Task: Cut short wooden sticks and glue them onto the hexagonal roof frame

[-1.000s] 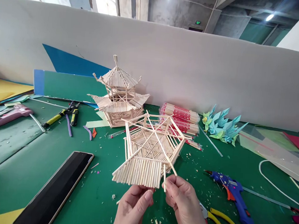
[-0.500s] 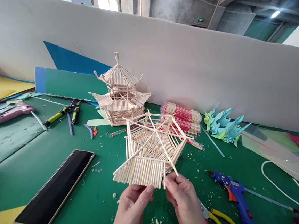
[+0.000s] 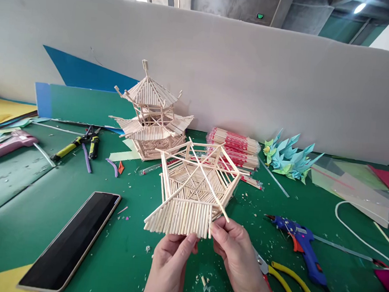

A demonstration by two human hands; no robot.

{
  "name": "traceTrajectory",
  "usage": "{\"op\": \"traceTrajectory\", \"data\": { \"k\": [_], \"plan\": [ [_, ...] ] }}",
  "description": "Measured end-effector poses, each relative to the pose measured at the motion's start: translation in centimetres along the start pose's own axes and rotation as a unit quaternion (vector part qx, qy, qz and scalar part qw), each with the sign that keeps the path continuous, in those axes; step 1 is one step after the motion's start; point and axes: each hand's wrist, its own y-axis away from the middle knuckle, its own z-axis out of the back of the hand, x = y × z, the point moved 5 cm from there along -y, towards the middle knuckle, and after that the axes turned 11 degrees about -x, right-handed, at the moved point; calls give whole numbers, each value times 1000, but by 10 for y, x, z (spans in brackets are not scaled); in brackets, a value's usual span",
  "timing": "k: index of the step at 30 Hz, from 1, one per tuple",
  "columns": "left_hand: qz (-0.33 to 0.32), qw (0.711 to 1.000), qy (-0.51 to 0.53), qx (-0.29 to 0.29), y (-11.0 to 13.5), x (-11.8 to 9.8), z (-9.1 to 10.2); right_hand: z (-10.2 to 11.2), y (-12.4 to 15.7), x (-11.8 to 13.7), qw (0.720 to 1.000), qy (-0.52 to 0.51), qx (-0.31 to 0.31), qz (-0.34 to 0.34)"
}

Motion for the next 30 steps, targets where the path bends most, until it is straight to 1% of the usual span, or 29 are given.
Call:
{"op": "traceTrajectory", "data": {
  "k": [9,18,25,30],
  "plan": [
    [-1,1000,3,4,2,-3,-2,0,1,2,1000,23,-8,16],
    [-4,1000,-8,-6,1,-3,-2,-1,2,11,998,45,-11,44],
    [0,1000,-3,-2,2,-3,-2,2,3,6,998,53,-12,36],
    [-1,1000,2,5,0,-1,0,-1,2,7,998,49,-16,37]
  ]
}}
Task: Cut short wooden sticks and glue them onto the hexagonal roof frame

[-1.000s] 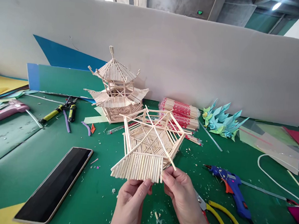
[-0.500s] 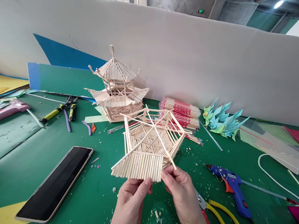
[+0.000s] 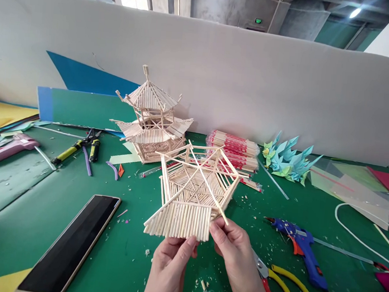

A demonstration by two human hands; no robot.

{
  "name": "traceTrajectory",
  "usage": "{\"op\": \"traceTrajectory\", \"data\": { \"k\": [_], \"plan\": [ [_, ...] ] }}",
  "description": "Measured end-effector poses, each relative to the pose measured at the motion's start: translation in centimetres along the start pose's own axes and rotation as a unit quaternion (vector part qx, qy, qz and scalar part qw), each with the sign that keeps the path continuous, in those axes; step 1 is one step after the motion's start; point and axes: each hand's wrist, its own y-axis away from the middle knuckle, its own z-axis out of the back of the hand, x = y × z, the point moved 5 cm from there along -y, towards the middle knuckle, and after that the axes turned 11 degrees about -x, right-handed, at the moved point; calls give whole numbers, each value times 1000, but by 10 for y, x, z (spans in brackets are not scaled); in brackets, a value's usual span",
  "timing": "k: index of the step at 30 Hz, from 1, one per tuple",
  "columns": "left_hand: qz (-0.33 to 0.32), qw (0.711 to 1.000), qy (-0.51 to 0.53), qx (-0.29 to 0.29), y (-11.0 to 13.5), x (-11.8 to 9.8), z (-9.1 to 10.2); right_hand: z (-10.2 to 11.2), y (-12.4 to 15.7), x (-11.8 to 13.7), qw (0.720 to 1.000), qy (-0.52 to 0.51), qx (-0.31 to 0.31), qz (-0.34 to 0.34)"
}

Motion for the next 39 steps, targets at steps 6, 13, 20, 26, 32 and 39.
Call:
{"op": "traceTrajectory", "data": {
  "k": [6,13,20,26,32,39],
  "plan": [
    [0,1000,2,2,-2,1,2,-2,-3,4,1000,2,5,13],
    [7,1000,-1,-3,-5,3,2,-3,-5,2,1000,3,12,11],
    [6,1000,7,0,-5,3,2,-4,-5,3,1000,5,16,6],
    [8,1000,6,3,-6,4,2,-4,-3,3,1000,5,16,0],
    [7,1000,3,2,-5,5,5,-2,-5,-1,1000,5,15,-8],
    [-1,1000,2,-4,-3,2,2,-2,-6,-3,1000,-1,9,-13]
  ]
}}
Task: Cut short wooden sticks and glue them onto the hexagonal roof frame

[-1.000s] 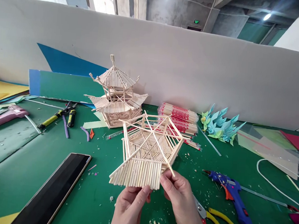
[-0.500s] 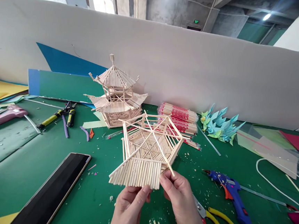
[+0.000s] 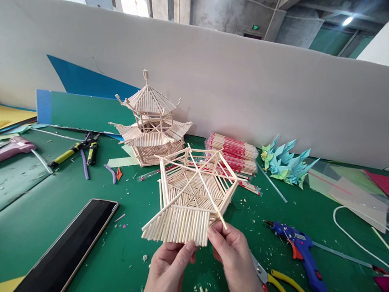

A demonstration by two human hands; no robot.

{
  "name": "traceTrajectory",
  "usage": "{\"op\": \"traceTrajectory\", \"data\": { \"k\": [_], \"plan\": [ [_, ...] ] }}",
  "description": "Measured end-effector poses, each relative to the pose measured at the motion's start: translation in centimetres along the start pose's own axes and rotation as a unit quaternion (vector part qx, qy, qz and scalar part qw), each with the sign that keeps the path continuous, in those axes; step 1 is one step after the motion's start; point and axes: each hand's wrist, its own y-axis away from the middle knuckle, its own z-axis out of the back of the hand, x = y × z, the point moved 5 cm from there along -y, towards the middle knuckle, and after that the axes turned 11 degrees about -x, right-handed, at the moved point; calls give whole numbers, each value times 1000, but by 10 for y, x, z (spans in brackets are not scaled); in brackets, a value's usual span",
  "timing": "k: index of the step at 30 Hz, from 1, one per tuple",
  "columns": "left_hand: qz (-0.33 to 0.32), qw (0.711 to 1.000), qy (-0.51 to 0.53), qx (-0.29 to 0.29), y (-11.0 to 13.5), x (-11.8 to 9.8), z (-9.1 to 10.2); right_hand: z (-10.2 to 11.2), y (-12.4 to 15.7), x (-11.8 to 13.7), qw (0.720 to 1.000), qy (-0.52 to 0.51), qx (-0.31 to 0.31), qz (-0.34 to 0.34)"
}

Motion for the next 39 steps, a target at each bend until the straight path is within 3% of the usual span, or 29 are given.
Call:
{"op": "traceTrajectory", "data": {
  "k": [15,21,39],
  "plan": [
    [8,1000,3,6,0,-1,0,5,4,-8,1000,-21,-13,-15],
    [-2,1000,17,-22,-4,-1,0,1,4,-5,999,-33,-5,-16],
    [4,1000,15,-25,-3,-3,-2,0,3,0,999,-30,-14,-8]
  ]
}}
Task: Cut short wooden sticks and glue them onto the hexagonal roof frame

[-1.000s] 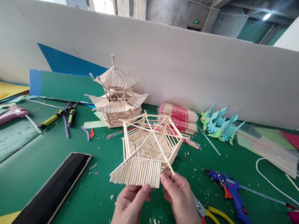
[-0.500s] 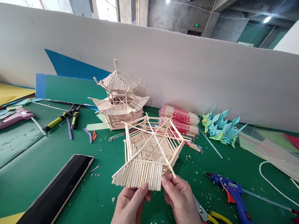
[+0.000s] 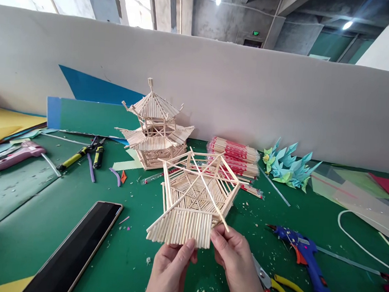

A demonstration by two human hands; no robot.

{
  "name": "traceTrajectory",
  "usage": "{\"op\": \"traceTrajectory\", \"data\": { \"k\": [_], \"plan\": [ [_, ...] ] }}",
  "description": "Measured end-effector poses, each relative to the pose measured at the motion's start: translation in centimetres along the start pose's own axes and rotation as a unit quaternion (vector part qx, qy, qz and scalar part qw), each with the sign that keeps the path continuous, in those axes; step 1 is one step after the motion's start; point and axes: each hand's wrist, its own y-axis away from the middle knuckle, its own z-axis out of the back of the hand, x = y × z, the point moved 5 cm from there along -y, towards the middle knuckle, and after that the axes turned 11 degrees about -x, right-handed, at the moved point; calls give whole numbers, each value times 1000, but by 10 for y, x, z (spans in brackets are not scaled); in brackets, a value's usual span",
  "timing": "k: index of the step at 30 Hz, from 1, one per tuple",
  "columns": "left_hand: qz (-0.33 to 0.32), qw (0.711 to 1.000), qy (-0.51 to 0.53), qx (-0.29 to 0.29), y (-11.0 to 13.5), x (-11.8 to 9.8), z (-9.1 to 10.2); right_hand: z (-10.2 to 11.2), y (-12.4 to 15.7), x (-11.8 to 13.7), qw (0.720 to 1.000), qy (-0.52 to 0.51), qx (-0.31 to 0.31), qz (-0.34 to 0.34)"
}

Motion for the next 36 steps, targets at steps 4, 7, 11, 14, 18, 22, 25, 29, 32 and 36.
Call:
{"op": "traceTrajectory", "data": {
  "k": [4,7,11,14,18,22,25,29,32,36],
  "plan": [
    [6,1000,-15,21,5,-4,-4,1,0,-2,1000,-1,6,-1],
    [2,999,-24,27,6,-5,-6,1,0,-3,1000,0,10,-3],
    [-13,999,-33,25,6,-5,-8,0,0,-2,1000,1,7,1],
    [-12,999,-31,28,6,-5,-8,-1,1,-1,1000,1,5,4],
    [-9,999,-31,35,6,-5,-7,-1,0,-1,1000,2,-1,7],
    [-8,999,-34,31,6,-4,-6,0,0,0,1000,6,-8,8],
    [-9,999,-33,28,6,-5,-5,1,0,0,1000,8,-15,8],
    [-9,999,-34,33,6,-4,-5,1,1,-3,1000,11,-21,5],
    [-6,999,-30,36,6,-3,-5,1,1,-3,1000,9,-23,6],
    [3,999,-25,37,6,-3,-7,0,1,-1,1000,1,-20,7]
  ]
}}
